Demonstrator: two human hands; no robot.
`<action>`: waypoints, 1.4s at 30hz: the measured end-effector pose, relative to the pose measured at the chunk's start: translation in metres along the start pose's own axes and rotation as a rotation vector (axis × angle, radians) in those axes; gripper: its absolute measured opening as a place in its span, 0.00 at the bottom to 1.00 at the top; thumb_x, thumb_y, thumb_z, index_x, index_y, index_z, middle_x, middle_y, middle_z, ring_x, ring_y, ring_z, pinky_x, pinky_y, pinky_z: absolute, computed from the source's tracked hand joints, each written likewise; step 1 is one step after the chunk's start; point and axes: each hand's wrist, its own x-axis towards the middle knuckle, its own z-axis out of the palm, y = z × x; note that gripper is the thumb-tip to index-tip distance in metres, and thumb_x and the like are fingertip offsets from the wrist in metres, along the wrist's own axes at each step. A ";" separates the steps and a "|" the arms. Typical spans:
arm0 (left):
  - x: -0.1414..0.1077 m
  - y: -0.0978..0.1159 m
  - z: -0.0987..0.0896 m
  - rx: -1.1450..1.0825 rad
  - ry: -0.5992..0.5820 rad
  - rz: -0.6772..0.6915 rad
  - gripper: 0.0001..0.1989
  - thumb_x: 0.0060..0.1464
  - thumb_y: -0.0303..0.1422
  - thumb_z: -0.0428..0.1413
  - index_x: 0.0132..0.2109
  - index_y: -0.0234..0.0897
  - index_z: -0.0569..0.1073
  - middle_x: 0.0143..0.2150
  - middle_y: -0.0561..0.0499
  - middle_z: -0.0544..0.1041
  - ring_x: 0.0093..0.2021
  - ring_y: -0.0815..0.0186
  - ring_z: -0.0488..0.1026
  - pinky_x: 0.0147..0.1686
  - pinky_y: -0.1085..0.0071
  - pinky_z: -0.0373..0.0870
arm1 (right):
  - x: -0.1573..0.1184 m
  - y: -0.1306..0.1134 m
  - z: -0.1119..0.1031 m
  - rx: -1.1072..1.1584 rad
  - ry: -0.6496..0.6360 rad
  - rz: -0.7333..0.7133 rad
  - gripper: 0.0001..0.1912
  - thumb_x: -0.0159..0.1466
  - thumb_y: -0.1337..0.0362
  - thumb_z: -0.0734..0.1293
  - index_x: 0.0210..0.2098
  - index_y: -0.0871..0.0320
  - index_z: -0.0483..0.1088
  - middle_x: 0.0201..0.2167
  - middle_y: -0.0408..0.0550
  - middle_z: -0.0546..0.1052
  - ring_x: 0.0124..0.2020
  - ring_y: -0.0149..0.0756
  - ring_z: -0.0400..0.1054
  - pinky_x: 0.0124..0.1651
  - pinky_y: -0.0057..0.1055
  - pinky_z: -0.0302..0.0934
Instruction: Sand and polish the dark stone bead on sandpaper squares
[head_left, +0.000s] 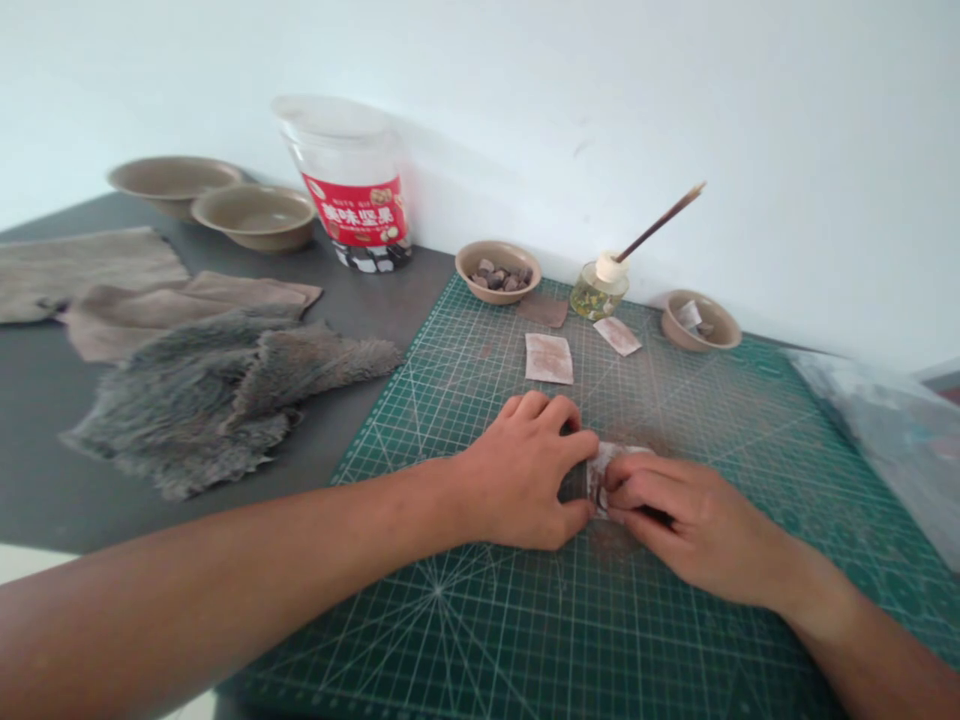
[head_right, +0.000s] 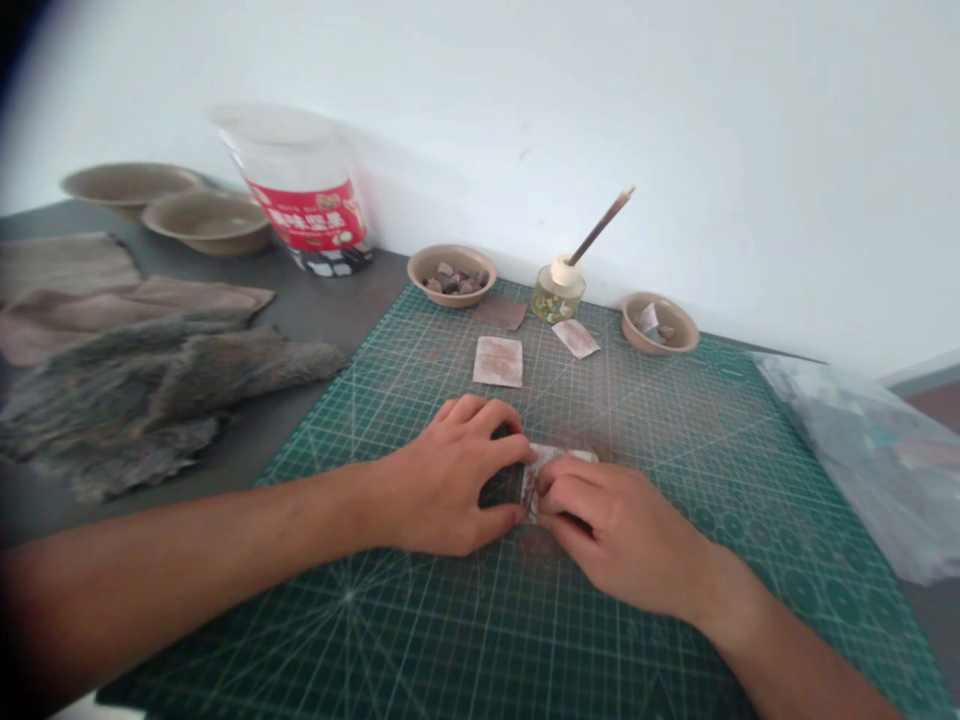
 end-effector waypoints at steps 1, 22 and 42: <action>0.000 0.000 0.000 0.003 0.004 0.002 0.16 0.53 0.43 0.60 0.46 0.41 0.74 0.54 0.45 0.68 0.52 0.51 0.65 0.54 0.49 0.64 | 0.000 0.000 0.001 0.000 -0.001 -0.012 0.07 0.69 0.72 0.64 0.38 0.55 0.72 0.42 0.46 0.78 0.42 0.36 0.73 0.47 0.35 0.68; -0.002 0.002 0.000 0.001 -0.010 0.030 0.17 0.52 0.42 0.59 0.47 0.41 0.74 0.58 0.43 0.67 0.57 0.48 0.63 0.59 0.47 0.61 | 0.000 0.000 0.003 -0.141 0.118 0.013 0.08 0.71 0.67 0.62 0.42 0.55 0.74 0.44 0.51 0.78 0.44 0.40 0.73 0.49 0.39 0.69; -0.003 0.002 0.001 0.005 -0.027 0.037 0.17 0.53 0.42 0.60 0.48 0.41 0.72 0.55 0.45 0.68 0.55 0.50 0.63 0.57 0.49 0.61 | -0.005 0.000 0.004 -0.153 0.163 0.098 0.07 0.71 0.68 0.63 0.42 0.55 0.73 0.43 0.51 0.77 0.44 0.41 0.72 0.49 0.41 0.69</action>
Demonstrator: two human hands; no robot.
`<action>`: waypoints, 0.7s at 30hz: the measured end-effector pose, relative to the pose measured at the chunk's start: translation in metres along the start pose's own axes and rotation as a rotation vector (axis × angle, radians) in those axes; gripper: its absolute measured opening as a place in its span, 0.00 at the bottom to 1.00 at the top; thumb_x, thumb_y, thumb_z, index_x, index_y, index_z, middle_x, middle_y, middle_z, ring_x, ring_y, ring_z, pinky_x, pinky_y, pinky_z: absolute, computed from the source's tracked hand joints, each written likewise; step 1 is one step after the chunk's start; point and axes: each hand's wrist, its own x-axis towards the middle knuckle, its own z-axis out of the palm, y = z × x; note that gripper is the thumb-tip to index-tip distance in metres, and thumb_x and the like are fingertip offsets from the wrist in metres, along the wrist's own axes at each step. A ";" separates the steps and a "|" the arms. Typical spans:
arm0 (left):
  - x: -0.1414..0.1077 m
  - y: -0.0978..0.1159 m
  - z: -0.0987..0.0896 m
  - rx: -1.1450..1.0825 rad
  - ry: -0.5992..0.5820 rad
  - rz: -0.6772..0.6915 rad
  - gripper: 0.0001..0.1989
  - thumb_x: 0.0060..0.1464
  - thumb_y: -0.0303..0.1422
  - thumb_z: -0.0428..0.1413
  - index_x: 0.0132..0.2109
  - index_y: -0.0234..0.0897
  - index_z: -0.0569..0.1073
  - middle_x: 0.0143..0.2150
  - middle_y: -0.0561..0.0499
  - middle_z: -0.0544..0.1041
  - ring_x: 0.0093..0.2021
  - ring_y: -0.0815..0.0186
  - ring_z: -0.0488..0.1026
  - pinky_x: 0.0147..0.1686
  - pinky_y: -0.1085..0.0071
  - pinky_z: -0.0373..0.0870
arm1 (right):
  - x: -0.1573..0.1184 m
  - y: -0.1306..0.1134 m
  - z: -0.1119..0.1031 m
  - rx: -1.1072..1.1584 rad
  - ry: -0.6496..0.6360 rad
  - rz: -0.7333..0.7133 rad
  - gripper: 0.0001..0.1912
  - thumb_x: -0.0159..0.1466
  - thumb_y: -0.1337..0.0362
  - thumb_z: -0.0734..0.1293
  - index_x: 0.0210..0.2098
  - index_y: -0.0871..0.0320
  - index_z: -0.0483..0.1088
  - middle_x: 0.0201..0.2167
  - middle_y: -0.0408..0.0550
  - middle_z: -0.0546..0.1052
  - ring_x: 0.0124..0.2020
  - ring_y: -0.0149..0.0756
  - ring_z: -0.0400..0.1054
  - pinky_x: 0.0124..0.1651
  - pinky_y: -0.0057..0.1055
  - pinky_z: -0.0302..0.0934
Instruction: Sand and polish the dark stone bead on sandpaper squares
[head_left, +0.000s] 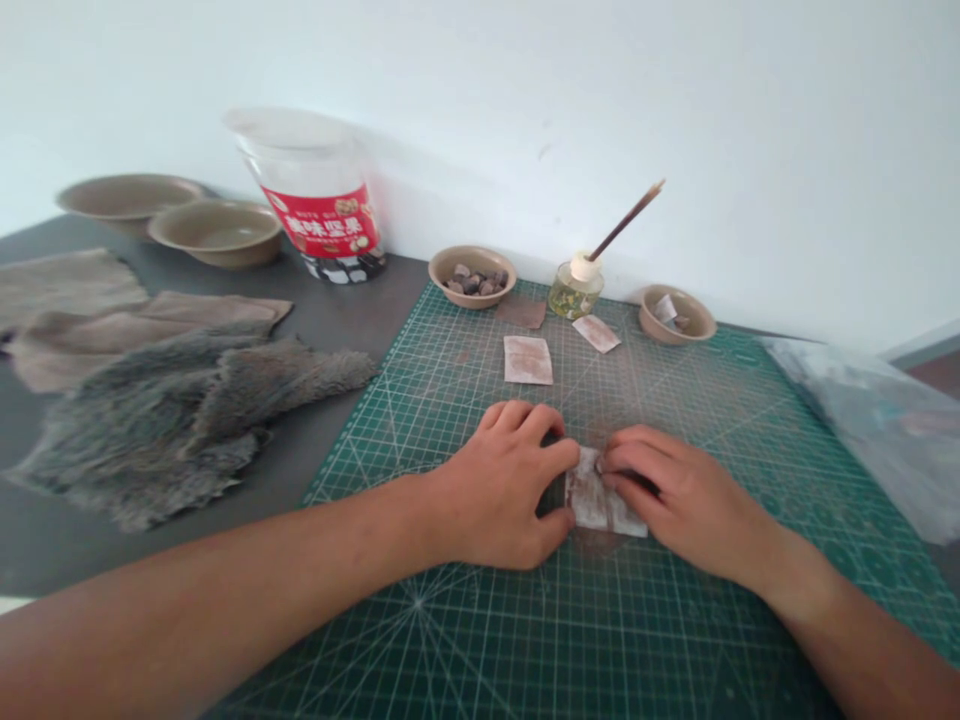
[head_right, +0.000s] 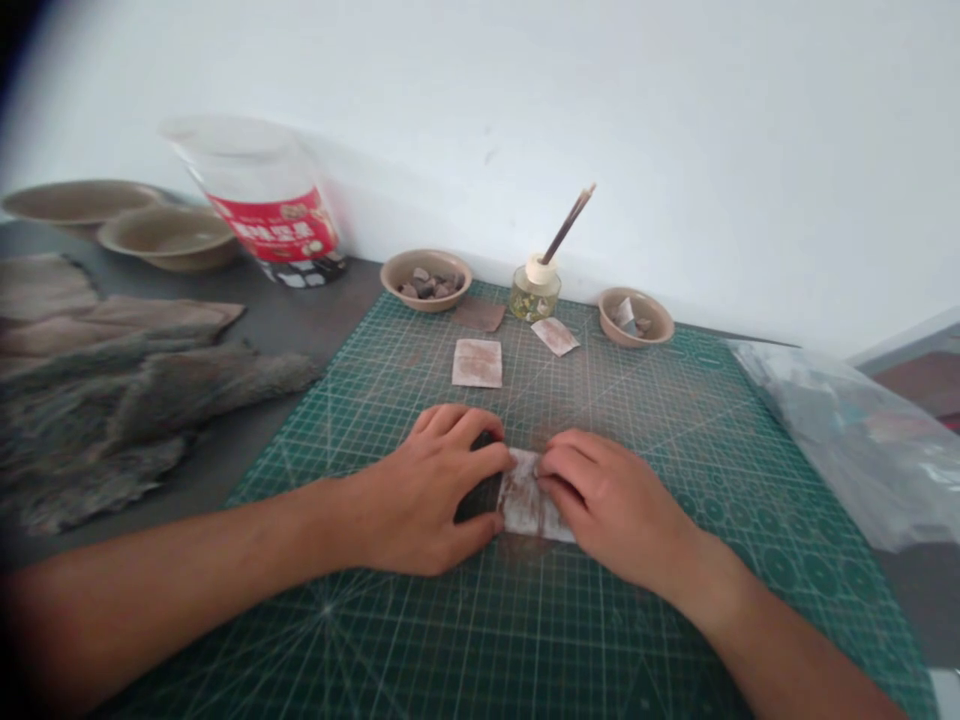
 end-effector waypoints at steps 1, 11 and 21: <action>0.000 0.000 0.000 -0.001 -0.001 0.001 0.17 0.53 0.42 0.59 0.48 0.41 0.72 0.55 0.45 0.68 0.55 0.50 0.63 0.57 0.49 0.61 | 0.000 0.000 0.001 0.015 -0.010 0.003 0.07 0.71 0.68 0.62 0.41 0.56 0.73 0.43 0.50 0.77 0.43 0.41 0.72 0.48 0.40 0.69; 0.001 0.002 -0.002 -0.028 0.001 -0.039 0.18 0.52 0.43 0.61 0.48 0.40 0.72 0.54 0.46 0.69 0.55 0.49 0.64 0.57 0.49 0.62 | 0.000 0.001 -0.004 -0.047 -0.086 -0.060 0.07 0.71 0.69 0.61 0.39 0.56 0.71 0.45 0.51 0.77 0.44 0.42 0.72 0.47 0.41 0.67; 0.002 0.001 0.000 -0.021 0.000 -0.042 0.19 0.52 0.44 0.62 0.48 0.41 0.72 0.54 0.46 0.69 0.55 0.50 0.64 0.56 0.49 0.62 | 0.001 0.007 -0.007 -0.014 -0.115 -0.056 0.08 0.71 0.69 0.61 0.40 0.55 0.72 0.43 0.48 0.78 0.42 0.39 0.72 0.46 0.39 0.66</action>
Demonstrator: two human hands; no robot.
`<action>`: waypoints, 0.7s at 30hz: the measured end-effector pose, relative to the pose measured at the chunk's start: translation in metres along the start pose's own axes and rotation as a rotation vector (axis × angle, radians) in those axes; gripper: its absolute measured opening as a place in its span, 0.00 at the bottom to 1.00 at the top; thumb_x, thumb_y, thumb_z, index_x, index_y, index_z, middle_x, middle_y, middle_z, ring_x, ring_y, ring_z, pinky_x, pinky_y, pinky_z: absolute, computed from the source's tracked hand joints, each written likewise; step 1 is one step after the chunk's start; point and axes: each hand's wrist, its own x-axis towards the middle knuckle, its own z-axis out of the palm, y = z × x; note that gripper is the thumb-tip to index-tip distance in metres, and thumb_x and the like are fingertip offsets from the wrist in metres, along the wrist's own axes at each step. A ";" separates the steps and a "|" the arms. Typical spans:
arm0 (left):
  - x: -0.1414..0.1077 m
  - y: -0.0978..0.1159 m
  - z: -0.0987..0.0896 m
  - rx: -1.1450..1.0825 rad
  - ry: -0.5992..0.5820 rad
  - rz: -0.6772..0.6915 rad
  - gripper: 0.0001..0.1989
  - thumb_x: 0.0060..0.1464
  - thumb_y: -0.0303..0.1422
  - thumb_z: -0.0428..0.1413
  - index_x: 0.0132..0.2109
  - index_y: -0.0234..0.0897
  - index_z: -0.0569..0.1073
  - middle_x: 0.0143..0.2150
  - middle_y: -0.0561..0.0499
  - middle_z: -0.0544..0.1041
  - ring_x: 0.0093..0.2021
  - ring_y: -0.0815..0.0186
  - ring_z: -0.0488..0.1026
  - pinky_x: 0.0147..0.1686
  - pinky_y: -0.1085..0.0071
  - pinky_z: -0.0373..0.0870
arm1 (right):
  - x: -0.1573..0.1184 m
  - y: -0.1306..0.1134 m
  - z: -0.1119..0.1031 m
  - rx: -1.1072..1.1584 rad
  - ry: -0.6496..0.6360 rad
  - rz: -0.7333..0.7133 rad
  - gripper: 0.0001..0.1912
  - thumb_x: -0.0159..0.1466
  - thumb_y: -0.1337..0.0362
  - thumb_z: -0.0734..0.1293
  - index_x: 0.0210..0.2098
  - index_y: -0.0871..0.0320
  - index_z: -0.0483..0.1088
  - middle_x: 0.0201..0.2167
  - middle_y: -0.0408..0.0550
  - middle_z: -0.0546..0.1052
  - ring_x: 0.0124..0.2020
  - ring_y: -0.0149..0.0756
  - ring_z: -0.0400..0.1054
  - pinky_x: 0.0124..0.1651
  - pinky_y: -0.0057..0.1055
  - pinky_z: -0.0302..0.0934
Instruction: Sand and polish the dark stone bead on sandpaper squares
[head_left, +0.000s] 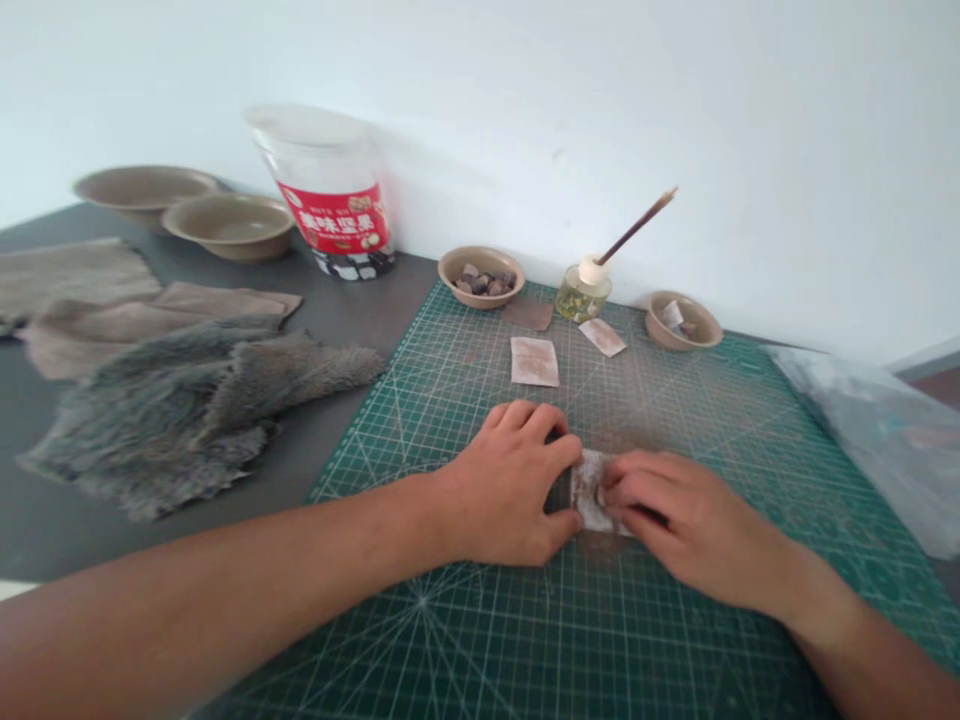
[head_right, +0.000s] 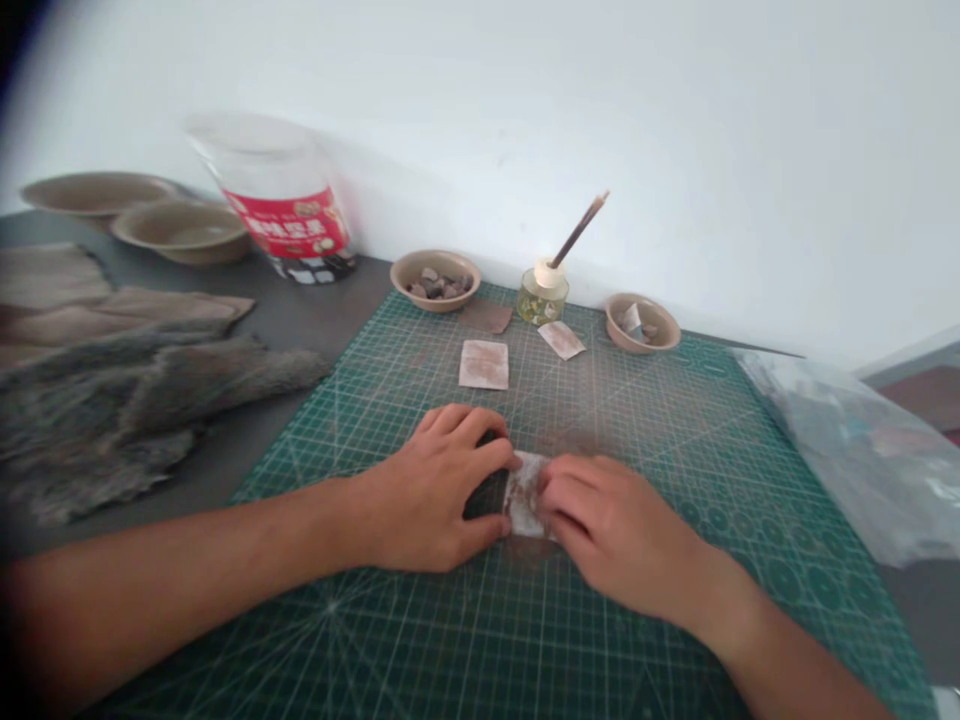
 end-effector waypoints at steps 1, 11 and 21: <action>0.000 0.000 0.000 0.002 -0.001 0.001 0.18 0.52 0.44 0.62 0.47 0.41 0.72 0.54 0.46 0.69 0.55 0.50 0.65 0.56 0.50 0.62 | 0.000 -0.001 0.000 -0.004 -0.011 -0.028 0.09 0.72 0.68 0.61 0.40 0.55 0.72 0.43 0.48 0.78 0.43 0.40 0.72 0.46 0.39 0.66; 0.000 0.001 0.000 0.001 -0.002 -0.007 0.18 0.52 0.43 0.62 0.47 0.41 0.73 0.54 0.46 0.69 0.55 0.50 0.64 0.56 0.49 0.62 | 0.000 0.002 -0.002 -0.135 0.013 -0.053 0.09 0.72 0.67 0.60 0.41 0.56 0.72 0.46 0.50 0.78 0.43 0.41 0.73 0.45 0.39 0.67; 0.000 0.001 0.001 0.007 0.005 -0.010 0.19 0.51 0.44 0.62 0.47 0.41 0.73 0.54 0.46 0.69 0.55 0.50 0.64 0.57 0.50 0.62 | 0.001 0.002 -0.004 -0.153 0.040 -0.061 0.08 0.72 0.68 0.60 0.40 0.57 0.71 0.45 0.50 0.77 0.41 0.40 0.72 0.44 0.38 0.65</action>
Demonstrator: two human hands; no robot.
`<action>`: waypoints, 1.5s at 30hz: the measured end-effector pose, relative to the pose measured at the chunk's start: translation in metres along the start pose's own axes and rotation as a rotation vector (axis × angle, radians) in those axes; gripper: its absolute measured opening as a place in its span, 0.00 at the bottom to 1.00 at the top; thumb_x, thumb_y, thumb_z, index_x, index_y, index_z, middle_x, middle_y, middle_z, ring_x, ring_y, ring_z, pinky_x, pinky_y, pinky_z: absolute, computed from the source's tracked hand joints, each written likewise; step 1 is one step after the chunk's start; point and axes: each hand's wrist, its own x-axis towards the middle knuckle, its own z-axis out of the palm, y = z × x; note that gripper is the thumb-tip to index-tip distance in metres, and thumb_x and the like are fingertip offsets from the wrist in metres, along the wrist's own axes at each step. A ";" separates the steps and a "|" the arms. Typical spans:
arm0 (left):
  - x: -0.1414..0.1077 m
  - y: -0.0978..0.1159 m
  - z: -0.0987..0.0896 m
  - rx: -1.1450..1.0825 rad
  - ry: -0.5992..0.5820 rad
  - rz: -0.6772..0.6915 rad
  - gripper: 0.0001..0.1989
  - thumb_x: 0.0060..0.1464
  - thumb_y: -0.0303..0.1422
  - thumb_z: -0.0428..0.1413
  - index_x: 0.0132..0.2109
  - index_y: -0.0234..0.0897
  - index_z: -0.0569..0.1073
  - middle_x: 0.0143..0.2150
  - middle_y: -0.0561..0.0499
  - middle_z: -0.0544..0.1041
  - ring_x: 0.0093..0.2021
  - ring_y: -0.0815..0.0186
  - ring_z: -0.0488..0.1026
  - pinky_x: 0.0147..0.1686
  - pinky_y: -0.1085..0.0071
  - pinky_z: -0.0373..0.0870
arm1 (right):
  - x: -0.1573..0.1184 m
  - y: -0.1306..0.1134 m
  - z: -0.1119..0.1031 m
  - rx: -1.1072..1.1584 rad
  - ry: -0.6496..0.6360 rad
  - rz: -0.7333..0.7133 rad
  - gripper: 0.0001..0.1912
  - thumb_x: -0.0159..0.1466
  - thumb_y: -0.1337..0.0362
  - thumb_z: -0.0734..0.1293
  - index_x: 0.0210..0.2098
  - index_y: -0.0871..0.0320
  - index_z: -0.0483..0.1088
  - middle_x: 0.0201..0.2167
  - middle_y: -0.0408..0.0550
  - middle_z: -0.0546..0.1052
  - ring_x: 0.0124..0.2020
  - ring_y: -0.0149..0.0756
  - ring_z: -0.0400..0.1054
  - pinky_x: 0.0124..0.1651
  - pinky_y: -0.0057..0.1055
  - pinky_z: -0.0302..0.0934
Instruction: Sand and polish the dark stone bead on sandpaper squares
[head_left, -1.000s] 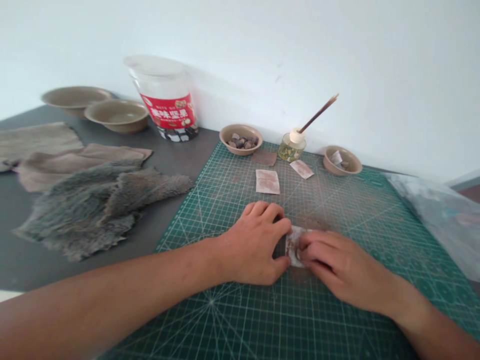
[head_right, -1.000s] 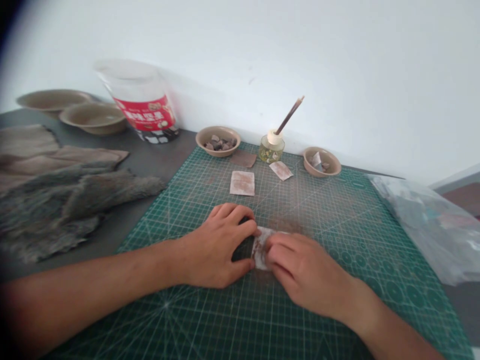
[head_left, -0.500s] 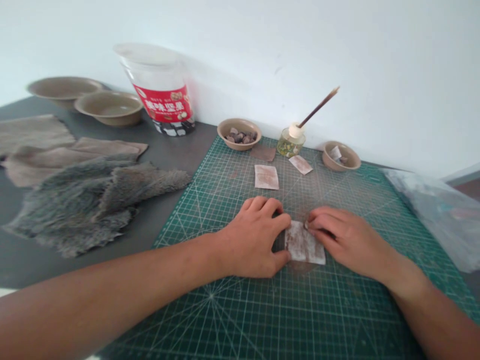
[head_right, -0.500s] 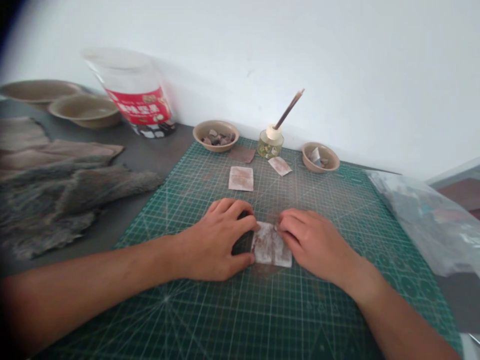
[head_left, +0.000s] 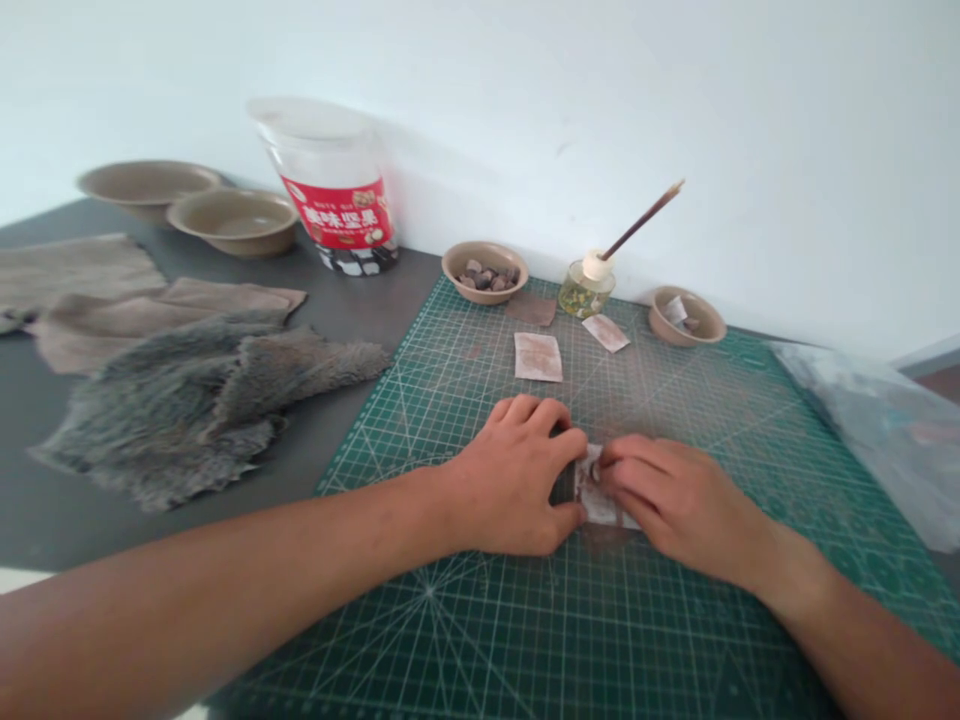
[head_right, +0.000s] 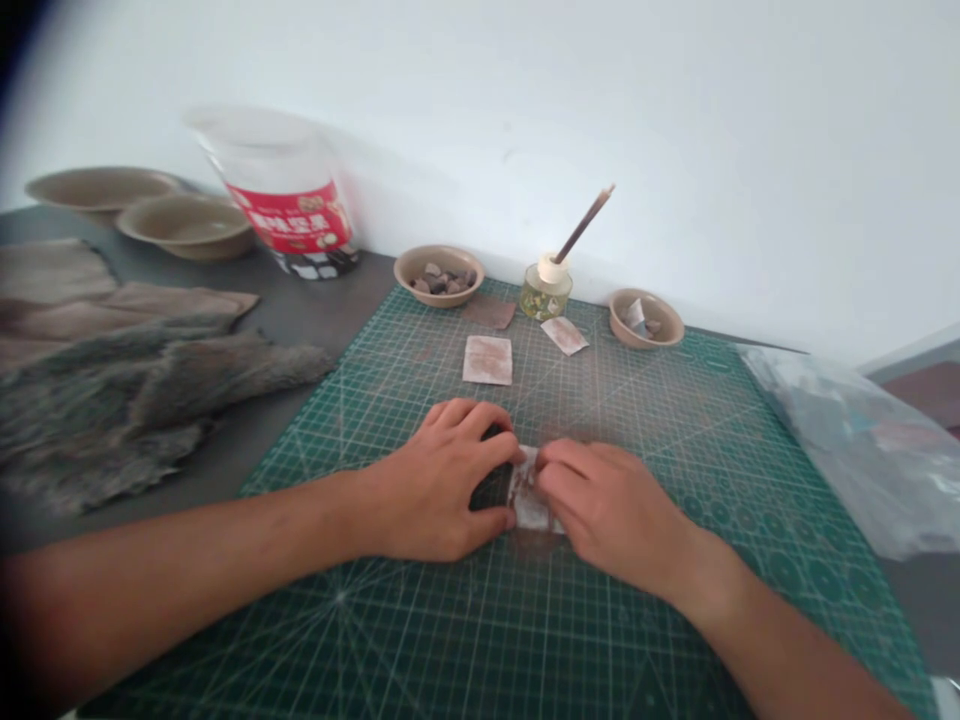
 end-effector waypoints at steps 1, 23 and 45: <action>0.000 0.000 0.000 0.004 0.002 -0.004 0.19 0.51 0.44 0.62 0.48 0.41 0.73 0.54 0.46 0.69 0.55 0.50 0.64 0.57 0.50 0.62 | 0.000 0.001 0.000 0.002 0.014 0.033 0.08 0.72 0.67 0.60 0.40 0.57 0.71 0.45 0.50 0.77 0.42 0.40 0.71 0.45 0.38 0.65; 0.001 0.001 -0.003 0.008 -0.010 -0.006 0.19 0.51 0.45 0.62 0.47 0.41 0.72 0.53 0.47 0.69 0.54 0.51 0.64 0.57 0.50 0.62 | 0.002 0.004 -0.005 0.169 -0.138 0.033 0.07 0.70 0.69 0.62 0.36 0.56 0.71 0.39 0.47 0.76 0.37 0.35 0.71 0.41 0.32 0.65; 0.000 0.000 -0.001 0.010 0.002 0.015 0.19 0.52 0.45 0.61 0.47 0.40 0.72 0.53 0.45 0.69 0.53 0.50 0.65 0.56 0.50 0.63 | -0.004 0.007 -0.001 0.074 -0.087 -0.026 0.09 0.72 0.67 0.60 0.41 0.55 0.71 0.46 0.50 0.76 0.42 0.38 0.73 0.43 0.36 0.68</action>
